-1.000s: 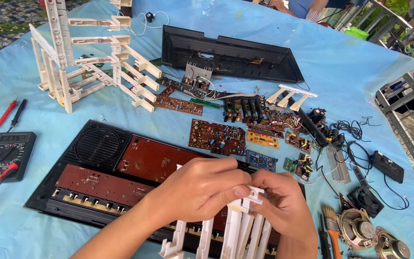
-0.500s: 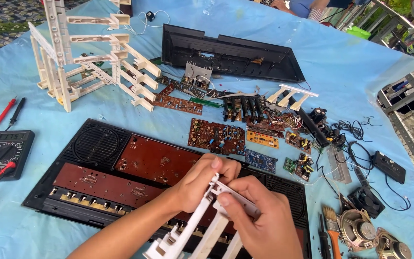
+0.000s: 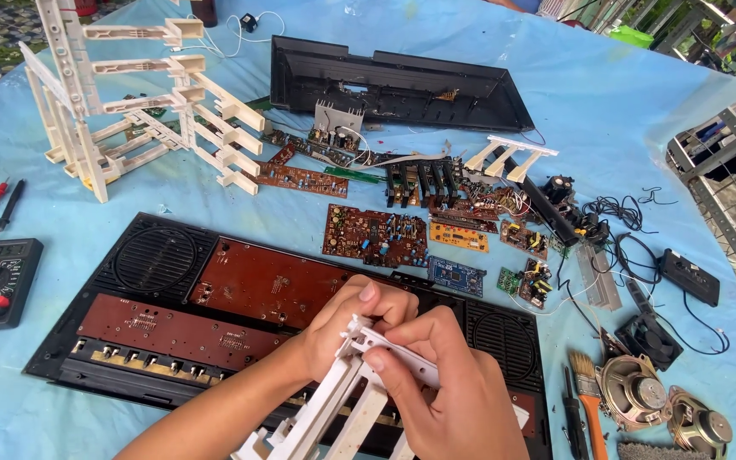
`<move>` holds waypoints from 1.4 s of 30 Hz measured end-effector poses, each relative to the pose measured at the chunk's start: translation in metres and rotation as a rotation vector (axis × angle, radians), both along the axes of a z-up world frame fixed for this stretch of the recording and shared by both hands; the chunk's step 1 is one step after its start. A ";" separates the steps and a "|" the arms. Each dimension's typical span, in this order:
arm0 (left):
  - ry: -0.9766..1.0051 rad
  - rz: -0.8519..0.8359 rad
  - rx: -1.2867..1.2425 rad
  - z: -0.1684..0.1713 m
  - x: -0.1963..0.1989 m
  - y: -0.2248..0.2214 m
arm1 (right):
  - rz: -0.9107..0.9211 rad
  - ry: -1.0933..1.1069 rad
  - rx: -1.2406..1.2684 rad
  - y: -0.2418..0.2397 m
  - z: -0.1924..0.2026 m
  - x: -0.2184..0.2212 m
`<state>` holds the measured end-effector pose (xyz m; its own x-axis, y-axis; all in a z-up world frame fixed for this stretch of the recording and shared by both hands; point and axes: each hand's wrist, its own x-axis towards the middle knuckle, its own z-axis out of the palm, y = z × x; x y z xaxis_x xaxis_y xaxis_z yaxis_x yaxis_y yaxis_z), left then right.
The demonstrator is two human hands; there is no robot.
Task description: Organizing and inspecting disassembled keyboard components, specifically plastic key frames, on a repair table.
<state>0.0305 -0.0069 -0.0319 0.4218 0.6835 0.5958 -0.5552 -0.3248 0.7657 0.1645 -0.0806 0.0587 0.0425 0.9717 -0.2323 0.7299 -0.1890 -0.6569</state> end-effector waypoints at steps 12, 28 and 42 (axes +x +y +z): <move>0.143 0.170 0.187 0.005 -0.005 -0.002 | 0.144 -0.150 0.303 0.001 -0.019 0.017; 0.230 0.235 0.229 0.011 -0.009 -0.002 | 0.102 -0.097 0.189 0.010 -0.008 0.018; 0.592 0.251 0.174 0.009 -0.019 -0.003 | 0.060 0.181 0.046 0.019 -0.015 0.025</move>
